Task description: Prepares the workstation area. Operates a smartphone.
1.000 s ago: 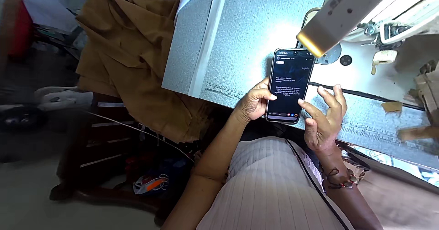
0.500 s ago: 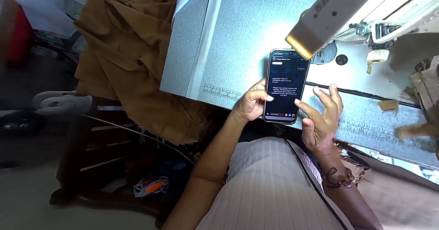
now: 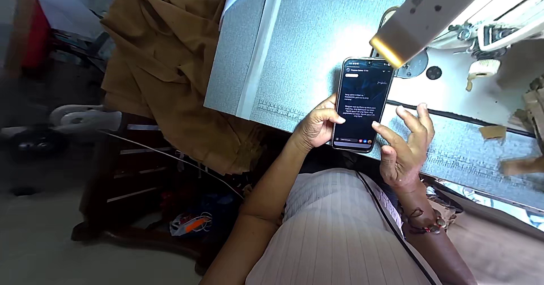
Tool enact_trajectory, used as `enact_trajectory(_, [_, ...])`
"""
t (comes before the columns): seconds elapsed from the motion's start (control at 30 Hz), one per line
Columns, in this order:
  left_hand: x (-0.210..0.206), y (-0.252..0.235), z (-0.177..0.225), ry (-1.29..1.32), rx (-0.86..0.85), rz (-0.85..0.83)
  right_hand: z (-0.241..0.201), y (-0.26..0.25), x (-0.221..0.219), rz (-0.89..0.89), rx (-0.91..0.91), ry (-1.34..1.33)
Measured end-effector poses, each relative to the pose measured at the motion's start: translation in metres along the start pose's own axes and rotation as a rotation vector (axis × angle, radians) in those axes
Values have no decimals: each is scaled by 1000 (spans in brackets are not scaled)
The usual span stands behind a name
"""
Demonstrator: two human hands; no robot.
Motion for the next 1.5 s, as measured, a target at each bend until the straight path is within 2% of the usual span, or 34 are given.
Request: enact_trajectory(1.5, [0,0,0,-5,-20,-20,0,-1,-1,-14,-12,3])
Point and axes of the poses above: each hand's wrist, its own y-axis away from the middle knuckle, its own x-axis out of the back of the hand, z = x × y, the point moved 6 cm from there along -y, towards the middle knuckle, and after that the axes turned 4 degrees about -y, right-handed, at the moved point
